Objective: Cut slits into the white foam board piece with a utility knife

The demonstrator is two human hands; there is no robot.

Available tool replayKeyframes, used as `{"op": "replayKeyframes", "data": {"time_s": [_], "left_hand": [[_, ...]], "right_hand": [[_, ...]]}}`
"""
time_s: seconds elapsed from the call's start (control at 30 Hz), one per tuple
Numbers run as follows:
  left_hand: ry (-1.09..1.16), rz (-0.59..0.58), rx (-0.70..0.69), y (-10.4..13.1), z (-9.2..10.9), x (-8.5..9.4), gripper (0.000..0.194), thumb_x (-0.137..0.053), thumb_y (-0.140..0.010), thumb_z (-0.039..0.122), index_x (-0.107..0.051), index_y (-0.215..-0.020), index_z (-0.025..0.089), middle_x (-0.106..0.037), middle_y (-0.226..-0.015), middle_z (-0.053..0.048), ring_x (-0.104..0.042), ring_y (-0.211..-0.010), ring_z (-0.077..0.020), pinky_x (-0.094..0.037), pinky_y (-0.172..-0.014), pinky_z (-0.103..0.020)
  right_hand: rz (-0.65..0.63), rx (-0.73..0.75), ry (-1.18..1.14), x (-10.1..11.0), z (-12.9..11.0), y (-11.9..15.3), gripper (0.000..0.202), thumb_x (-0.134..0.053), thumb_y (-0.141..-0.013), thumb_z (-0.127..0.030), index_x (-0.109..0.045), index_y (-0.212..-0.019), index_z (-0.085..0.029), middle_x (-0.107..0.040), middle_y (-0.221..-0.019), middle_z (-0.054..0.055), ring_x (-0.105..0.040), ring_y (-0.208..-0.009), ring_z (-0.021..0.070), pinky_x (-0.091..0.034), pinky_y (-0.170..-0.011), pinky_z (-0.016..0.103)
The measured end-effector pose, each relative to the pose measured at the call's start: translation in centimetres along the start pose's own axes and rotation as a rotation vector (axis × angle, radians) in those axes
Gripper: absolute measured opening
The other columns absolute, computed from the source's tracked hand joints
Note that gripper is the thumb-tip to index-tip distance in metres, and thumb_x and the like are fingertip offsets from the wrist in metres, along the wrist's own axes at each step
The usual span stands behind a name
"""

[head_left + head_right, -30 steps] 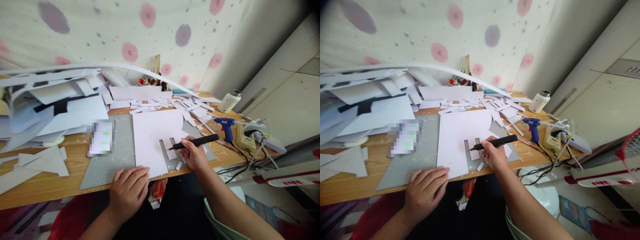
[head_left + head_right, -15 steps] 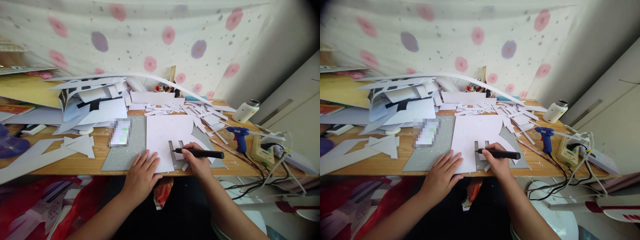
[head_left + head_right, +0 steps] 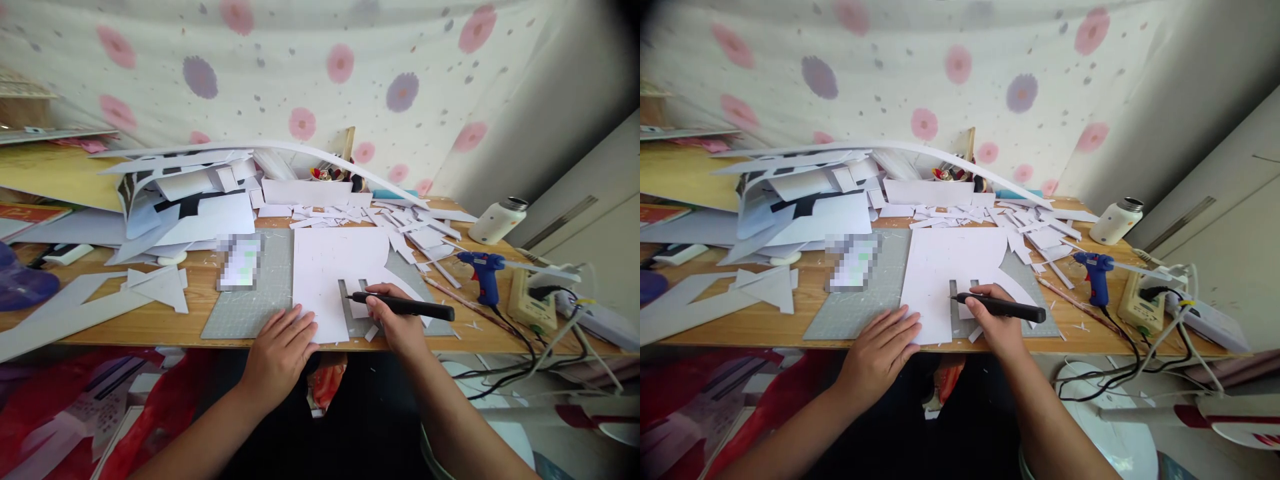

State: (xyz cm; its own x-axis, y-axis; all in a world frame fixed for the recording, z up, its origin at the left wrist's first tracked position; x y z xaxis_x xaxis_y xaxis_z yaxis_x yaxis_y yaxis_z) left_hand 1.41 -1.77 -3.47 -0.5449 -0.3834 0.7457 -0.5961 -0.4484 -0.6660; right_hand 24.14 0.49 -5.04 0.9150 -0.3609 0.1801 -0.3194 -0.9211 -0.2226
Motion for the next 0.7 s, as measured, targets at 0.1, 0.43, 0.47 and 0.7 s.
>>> {"op": "replayKeyframes", "data": {"time_s": [0.1, 0.43, 0.47, 0.7], "left_hand": [[0.034, 0.001, 0.004, 0.1, -0.1, 0.4, 0.020, -0.060, -0.089, 0.016, -0.064, -0.109, 0.017, -0.072, -0.114, -0.005, -0.063, -0.114, -0.0248, -0.048, -0.098, -0.044], [0.008, -0.022, 0.129, 0.4, -2.5, 1.8, 0.020, -0.066, -0.085, 0.020, -0.064, -0.105, 0.016, -0.071, -0.103, -0.009, -0.063, -0.096, -0.0266, -0.049, -0.085, -0.045], [0.010, -0.031, 0.123, 0.5, -2.7, 1.8, 0.021, -0.066, -0.085, 0.021, -0.064, -0.105, 0.016, -0.071, -0.104, -0.009, -0.062, -0.096, -0.0264, -0.049, -0.085, -0.045], [0.030, -0.040, 0.085, 0.8, -2.9, 1.6, 0.026, -0.069, -0.084, 0.026, -0.062, -0.107, 0.016, -0.069, -0.106, -0.010, -0.060, -0.099, -0.0261, -0.048, -0.087, -0.045]], "right_hand": [[0.022, 0.037, 0.026, 0.3, -0.2, 0.1, 0.033, -0.070, -0.078, -0.048, -0.071, -0.097, -0.022, -0.069, -0.075, 0.003, -0.063, -0.068, 0.0197, -0.051, -0.066, 0.034], [0.127, 0.172, 0.130, 1.0, -1.3, 0.1, 0.031, -0.074, -0.076, -0.043, -0.072, -0.102, -0.026, -0.075, -0.101, 0.005, -0.069, -0.094, 0.0245, -0.054, -0.082, 0.038], [0.135, 0.169, 0.132, 1.0, -1.2, 0.1, 0.030, -0.074, -0.075, -0.042, -0.072, -0.101, -0.026, -0.075, -0.102, 0.005, -0.069, -0.094, 0.0245, -0.054, -0.082, 0.038], [0.181, 0.205, 0.050, 0.9, -1.0, 0.1, 0.034, -0.076, -0.072, -0.028, -0.071, -0.105, -0.026, -0.075, -0.100, 0.004, -0.070, -0.086, 0.0216, -0.056, -0.076, 0.034]]}}
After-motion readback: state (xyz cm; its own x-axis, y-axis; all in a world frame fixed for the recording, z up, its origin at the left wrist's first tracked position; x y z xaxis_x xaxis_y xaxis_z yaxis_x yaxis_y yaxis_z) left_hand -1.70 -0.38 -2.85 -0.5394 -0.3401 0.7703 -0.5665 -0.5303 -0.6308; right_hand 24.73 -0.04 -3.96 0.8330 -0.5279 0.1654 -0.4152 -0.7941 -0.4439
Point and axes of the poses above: each hand's wrist, its own y-axis away from the middle knuckle, its own x-axis out of the back of the hand, z = x × y, the point moved 7 cm from there along -y, towards the middle knuckle
